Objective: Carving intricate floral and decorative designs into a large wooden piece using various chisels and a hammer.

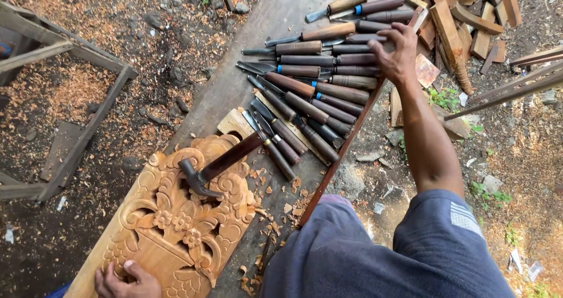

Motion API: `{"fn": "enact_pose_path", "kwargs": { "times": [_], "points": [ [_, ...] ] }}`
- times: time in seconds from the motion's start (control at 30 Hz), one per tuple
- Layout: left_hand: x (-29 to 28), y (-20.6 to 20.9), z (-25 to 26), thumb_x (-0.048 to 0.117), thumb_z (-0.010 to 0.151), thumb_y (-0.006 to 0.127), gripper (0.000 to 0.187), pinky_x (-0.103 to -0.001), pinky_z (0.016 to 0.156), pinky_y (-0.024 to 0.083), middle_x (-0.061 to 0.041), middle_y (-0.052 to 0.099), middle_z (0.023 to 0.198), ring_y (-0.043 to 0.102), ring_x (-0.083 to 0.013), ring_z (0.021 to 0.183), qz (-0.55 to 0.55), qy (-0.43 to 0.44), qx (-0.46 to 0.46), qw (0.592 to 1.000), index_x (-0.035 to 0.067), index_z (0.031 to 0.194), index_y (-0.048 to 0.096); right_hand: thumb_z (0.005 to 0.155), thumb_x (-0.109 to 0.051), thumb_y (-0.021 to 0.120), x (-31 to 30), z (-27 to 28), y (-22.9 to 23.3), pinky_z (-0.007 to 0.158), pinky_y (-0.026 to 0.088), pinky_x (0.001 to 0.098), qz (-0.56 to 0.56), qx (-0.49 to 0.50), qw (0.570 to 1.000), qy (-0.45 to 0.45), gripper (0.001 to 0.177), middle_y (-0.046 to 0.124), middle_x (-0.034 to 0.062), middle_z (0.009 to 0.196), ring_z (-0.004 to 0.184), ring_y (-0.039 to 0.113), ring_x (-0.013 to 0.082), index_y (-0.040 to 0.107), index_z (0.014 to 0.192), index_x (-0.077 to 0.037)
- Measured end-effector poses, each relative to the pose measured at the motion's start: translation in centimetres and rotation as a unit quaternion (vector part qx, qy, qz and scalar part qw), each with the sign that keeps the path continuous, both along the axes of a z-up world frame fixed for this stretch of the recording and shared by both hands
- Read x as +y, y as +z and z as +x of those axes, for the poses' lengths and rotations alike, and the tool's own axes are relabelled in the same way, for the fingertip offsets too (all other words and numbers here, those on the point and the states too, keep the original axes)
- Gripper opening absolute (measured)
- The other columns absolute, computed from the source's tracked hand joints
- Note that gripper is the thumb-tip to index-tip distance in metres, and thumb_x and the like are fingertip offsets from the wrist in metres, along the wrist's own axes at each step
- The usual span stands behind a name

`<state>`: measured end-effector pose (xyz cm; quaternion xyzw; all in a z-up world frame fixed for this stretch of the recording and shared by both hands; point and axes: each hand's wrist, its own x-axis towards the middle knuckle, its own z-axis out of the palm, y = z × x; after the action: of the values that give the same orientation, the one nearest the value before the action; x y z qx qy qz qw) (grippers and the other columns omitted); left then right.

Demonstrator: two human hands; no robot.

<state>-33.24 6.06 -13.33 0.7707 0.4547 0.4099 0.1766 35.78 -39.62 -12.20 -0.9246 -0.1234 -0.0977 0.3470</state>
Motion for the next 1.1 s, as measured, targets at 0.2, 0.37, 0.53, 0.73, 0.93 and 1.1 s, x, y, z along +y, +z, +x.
{"fn": "enact_pose_path", "kwargs": {
  "times": [0.2,0.37,0.53,0.73,0.93,1.1],
  "points": [
    [-0.6,0.9,0.6,0.013,0.106,0.067,0.025,-0.049,0.117,0.048,-0.027,0.055,0.150,0.054,-0.0429,0.136,0.132,0.029,0.175,0.975,-0.007,0.121,0.063,0.086,-0.037,0.089,0.8,-4.2,0.5,0.112,0.021,0.0659,-0.027,-0.025,0.995,0.089,0.054,0.033,0.0322,0.158,0.144,0.022,0.0525,0.072,0.130,-0.010],
    [-1.2,1.7,0.0,0.021,0.110,0.066,0.030,-0.053,0.120,0.046,-0.026,0.059,0.146,0.057,-0.0401,0.134,0.135,0.065,0.242,0.959,-0.005,0.125,0.067,0.094,-0.020,0.075,3.1,-5.2,0.6,0.125,0.037,0.0508,-0.041,-0.054,0.987,0.143,0.037,0.054,0.0115,0.151,0.146,0.041,0.0343,0.074,0.131,-0.018],
    [-1.3,2.1,-0.1,0.021,0.109,0.065,0.028,-0.052,0.120,0.044,-0.026,0.059,0.145,0.057,-0.0379,0.136,0.139,0.074,0.281,0.947,-0.002,0.124,0.066,0.093,-0.024,0.078,6.9,-6.3,2.6,0.116,0.038,0.0504,-0.051,-0.080,0.967,0.237,0.043,0.063,0.0090,0.136,0.133,0.049,0.0317,0.072,0.134,-0.011],
    [-0.7,2.3,-0.3,0.029,0.112,0.063,0.036,-0.053,0.120,0.037,-0.027,0.055,0.149,0.049,-0.0383,0.143,0.090,0.069,0.270,0.956,-0.004,0.127,0.065,0.084,-0.030,0.082,9.3,-6.1,4.0,0.103,0.036,0.0502,-0.126,-0.076,0.965,0.216,0.043,0.063,0.0145,0.119,0.118,0.050,0.0347,0.075,0.122,-0.010],
    [-0.1,1.8,-0.2,0.032,0.111,0.057,0.041,-0.054,0.124,0.028,-0.026,0.050,0.152,0.042,-0.0356,0.152,0.047,0.066,0.264,0.961,-0.004,0.130,0.063,0.087,-0.031,0.081,9.0,-5.2,2.4,0.103,0.037,0.0509,-0.103,-0.090,0.966,0.220,0.041,0.063,0.0133,0.118,0.118,0.052,0.0338,0.075,0.123,-0.013],
    [-0.5,2.1,0.0,0.032,0.110,0.058,0.041,-0.054,0.124,0.028,-0.026,0.050,0.153,0.042,-0.0353,0.152,0.043,0.065,0.251,0.965,-0.004,0.130,0.064,0.093,-0.027,0.076,9.4,-7.7,4.8,0.108,0.040,0.0502,-0.001,-0.097,0.961,0.259,0.036,0.062,0.0144,0.129,0.123,0.051,0.0353,0.073,0.126,-0.011]
  ]
}}
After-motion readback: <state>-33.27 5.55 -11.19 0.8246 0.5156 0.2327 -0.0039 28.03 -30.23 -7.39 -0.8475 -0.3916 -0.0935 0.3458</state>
